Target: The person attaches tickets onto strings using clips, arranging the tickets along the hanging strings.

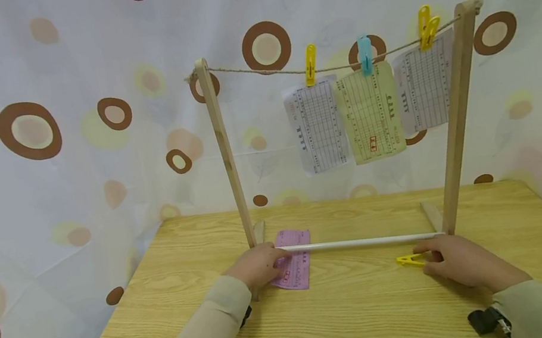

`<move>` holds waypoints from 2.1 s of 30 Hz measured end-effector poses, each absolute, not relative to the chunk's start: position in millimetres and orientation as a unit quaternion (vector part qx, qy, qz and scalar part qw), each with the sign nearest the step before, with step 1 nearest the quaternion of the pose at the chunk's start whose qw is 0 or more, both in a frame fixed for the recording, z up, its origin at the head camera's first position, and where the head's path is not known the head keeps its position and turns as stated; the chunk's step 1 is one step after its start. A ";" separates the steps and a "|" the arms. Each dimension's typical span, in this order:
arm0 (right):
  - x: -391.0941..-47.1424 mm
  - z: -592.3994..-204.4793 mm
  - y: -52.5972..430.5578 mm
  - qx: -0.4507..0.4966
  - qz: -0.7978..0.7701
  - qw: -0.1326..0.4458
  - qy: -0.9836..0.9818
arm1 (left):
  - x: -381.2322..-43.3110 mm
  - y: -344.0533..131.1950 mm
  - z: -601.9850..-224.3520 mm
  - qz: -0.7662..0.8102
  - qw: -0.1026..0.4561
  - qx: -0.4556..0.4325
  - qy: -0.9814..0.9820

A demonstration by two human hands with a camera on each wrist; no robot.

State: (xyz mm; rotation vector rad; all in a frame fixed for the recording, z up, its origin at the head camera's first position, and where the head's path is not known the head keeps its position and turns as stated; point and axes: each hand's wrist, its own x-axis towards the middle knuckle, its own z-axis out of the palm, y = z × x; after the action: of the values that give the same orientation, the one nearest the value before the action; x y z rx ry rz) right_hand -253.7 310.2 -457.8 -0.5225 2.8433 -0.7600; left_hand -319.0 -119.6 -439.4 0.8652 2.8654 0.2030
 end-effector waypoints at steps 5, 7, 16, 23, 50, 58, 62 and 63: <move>-253.7 -458.1 310.4 -0.180 -0.240 0.071 0.951 | -316.6 -119.7 -438.6 0.075 0.084 0.288 0.951; -253.1 -457.2 310.0 -0.182 -0.239 0.070 0.951 | -315.1 -119.2 -437.7 0.080 0.093 0.289 0.950; -251.5 -455.4 308.2 -0.185 -0.227 0.058 0.954 | -304.5 -118.0 -435.4 0.164 0.147 0.268 0.938; -251.2 -456.4 307.8 -0.179 -0.228 0.060 0.955 | -300.4 -114.8 -440.1 0.102 0.129 0.284 0.945; -246.4 -449.7 301.9 -0.181 -0.272 0.059 0.943 | -282.9 -97.6 -430.5 0.058 0.078 0.258 0.961; -245.7 -444.0 299.6 -0.192 -0.299 0.044 0.934 | -292.3 -96.0 -431.6 0.048 0.077 0.249 0.964; -244.6 -441.4 297.1 -0.197 -0.303 0.035 0.932 | -293.8 -96.6 -433.8 0.062 0.084 0.243 0.964; -244.3 -440.9 296.4 -0.198 -0.302 0.032 0.932 | -294.1 -96.6 -434.6 0.064 0.085 0.242 0.964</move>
State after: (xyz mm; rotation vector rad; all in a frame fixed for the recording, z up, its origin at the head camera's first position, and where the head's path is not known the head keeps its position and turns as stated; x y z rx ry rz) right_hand -244.3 296.4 -440.9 -0.6100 2.8684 -0.9305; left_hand -294.1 -96.6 -434.6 0.7218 2.8766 0.1915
